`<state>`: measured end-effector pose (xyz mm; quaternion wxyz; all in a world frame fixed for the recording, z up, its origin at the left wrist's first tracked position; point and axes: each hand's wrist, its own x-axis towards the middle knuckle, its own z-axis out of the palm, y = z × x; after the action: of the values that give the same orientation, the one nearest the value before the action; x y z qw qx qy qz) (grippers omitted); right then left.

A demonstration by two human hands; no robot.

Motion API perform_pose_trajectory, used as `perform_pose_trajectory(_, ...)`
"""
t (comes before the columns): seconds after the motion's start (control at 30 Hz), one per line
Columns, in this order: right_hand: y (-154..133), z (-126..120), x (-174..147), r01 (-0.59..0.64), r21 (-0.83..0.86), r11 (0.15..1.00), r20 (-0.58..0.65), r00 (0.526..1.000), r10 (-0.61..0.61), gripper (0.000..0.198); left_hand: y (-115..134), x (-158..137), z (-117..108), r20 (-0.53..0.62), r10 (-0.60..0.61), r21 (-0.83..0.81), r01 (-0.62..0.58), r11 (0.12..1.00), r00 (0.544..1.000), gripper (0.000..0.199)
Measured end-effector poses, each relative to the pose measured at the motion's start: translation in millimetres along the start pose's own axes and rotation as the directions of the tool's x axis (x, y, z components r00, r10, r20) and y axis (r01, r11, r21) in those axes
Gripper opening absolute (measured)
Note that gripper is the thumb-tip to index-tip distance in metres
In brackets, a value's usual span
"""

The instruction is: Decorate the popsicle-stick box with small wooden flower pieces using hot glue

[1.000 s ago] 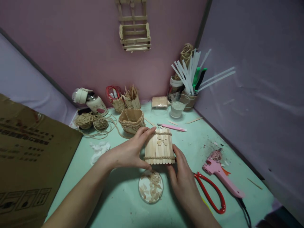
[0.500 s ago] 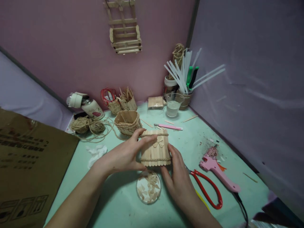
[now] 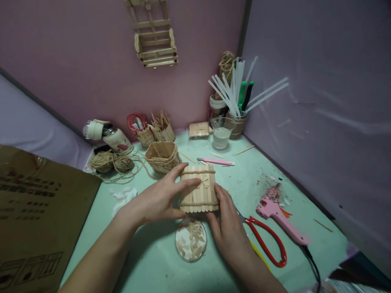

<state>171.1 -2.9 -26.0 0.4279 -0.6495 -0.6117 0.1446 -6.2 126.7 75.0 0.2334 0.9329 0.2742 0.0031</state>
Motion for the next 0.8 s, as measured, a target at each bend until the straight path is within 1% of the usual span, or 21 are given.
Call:
perform_pose_trajectory(0.13, -0.7, 0.5, 0.4, -0.012, -0.001, 1.000, -0.001, 1.000, 0.012, 0.064, -1.4, 0.2, -0.8, -0.007, 0.017, 0.014, -0.017, 1.000, 1.000, 0.083)
perform_pose_trajectory(0.27, -1.6, 0.8, 1.7, -0.021, 0.000, 1.000, -0.010, 1.000, 0.021, 0.060, -2.4, 1.5, -0.9, -0.017, 0.040, -0.015, -0.040, 0.999, 0.999, 0.083)
perform_pose_trajectory(0.57, 1.9, 2.5, 2.7, -0.004, -0.050, 0.999, -0.025, 1.000, 0.003, 0.055, -4.4, 6.0, 4.9, -0.019, 0.024, -0.011, -0.024, 1.000, 1.000, 0.079)
perform_pose_trajectory(0.8, 2.3, 3.4, 3.2, 0.003, -0.073, 0.997, -0.021, 1.000, -0.004, 0.057, -5.3, 6.6, 5.0, -0.003, 0.012, -0.002, -0.012, 1.000, 1.000, 0.080)
